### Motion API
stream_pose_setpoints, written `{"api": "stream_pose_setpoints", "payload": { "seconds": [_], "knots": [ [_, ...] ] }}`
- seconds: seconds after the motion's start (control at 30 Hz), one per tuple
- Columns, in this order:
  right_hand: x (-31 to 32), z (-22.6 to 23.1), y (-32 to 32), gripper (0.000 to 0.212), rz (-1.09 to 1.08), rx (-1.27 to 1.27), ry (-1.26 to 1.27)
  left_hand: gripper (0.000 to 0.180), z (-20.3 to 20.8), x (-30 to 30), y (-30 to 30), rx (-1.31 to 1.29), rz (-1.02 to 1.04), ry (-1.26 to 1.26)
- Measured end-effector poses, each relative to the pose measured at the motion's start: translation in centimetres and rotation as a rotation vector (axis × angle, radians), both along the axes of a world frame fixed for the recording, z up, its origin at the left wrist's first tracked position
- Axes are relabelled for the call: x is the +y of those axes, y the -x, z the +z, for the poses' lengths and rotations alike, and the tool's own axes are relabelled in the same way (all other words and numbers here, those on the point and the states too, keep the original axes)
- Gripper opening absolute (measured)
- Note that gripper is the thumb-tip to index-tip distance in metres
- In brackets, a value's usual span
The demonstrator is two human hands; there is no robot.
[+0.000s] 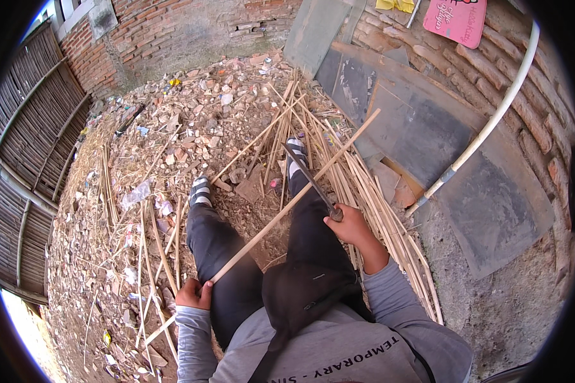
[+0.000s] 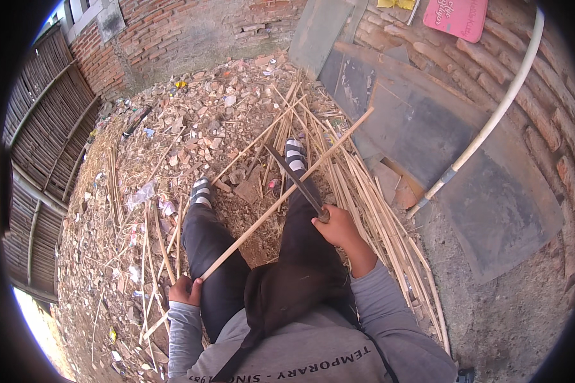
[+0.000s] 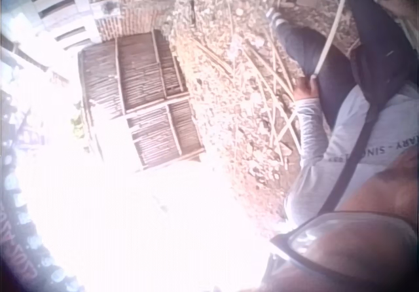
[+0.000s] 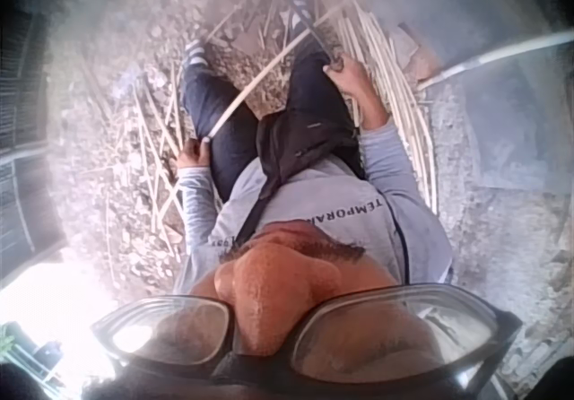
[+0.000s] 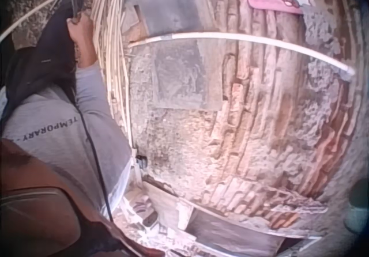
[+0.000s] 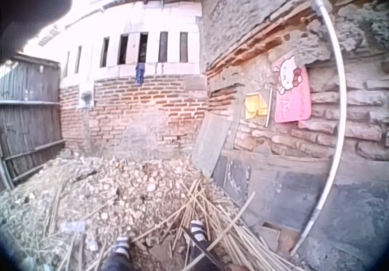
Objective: The person shaves a strip of bamboo using a knife, removing thin layers of wood while sitting in a workspace.
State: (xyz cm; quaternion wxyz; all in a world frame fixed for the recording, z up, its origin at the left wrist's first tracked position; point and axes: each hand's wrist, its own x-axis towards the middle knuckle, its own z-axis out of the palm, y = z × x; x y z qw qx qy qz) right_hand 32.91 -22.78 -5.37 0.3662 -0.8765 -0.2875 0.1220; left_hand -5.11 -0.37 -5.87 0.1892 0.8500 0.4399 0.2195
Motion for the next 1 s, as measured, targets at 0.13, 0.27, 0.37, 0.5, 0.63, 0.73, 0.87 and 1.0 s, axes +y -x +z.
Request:
{"api": "stream_pose_setpoints", "payload": {
  "seconds": [0.13, 0.27, 0.37, 0.5, 0.63, 0.73, 0.87, 1.0],
  "knots": [
    [0.0, 0.4, 0.5, 0.037, 0.077, 0.039, 0.039, 0.040, 0.4, 0.0, 0.1, 0.009, -0.010, -0.011],
    [-0.3, 0.5, 0.4, 0.036, 0.075, 0.001, 0.021, 0.040, 0.4, 0.0, 0.1, 0.003, -0.007, -0.004],
    [-0.5, 1.5, -0.4, 0.037, 0.064, -0.013, 0.059, 0.041, -0.2, 0.2, 0.0, 0.004, -0.010, -0.016],
    [0.1, 1.5, -0.2, 0.043, -0.007, 0.025, 0.022, 0.042, -0.3, 0.2, 0.2, 0.000, 0.002, -0.004],
    [0.2, -0.5, 0.0, 0.046, 0.004, -0.013, 0.006, 0.042, 0.0, -0.1, 0.1, -0.002, -0.002, -0.022],
    [-0.1, -0.5, 0.2, 0.047, 0.026, -0.018, 0.031, 0.042, 0.3, -0.2, 0.1, 0.012, -0.003, -0.047],
    [-0.3, 0.5, 0.1, 0.047, 0.051, 0.017, 0.069, 0.042, 0.3, -0.1, 0.2, 0.025, 0.003, -0.060],
    [-1.1, 1.1, -1.1, 0.047, 0.058, -0.044, 0.079, 0.041, 0.2, -0.1, 0.1, -0.005, -0.011, -0.048]
  ]
}}
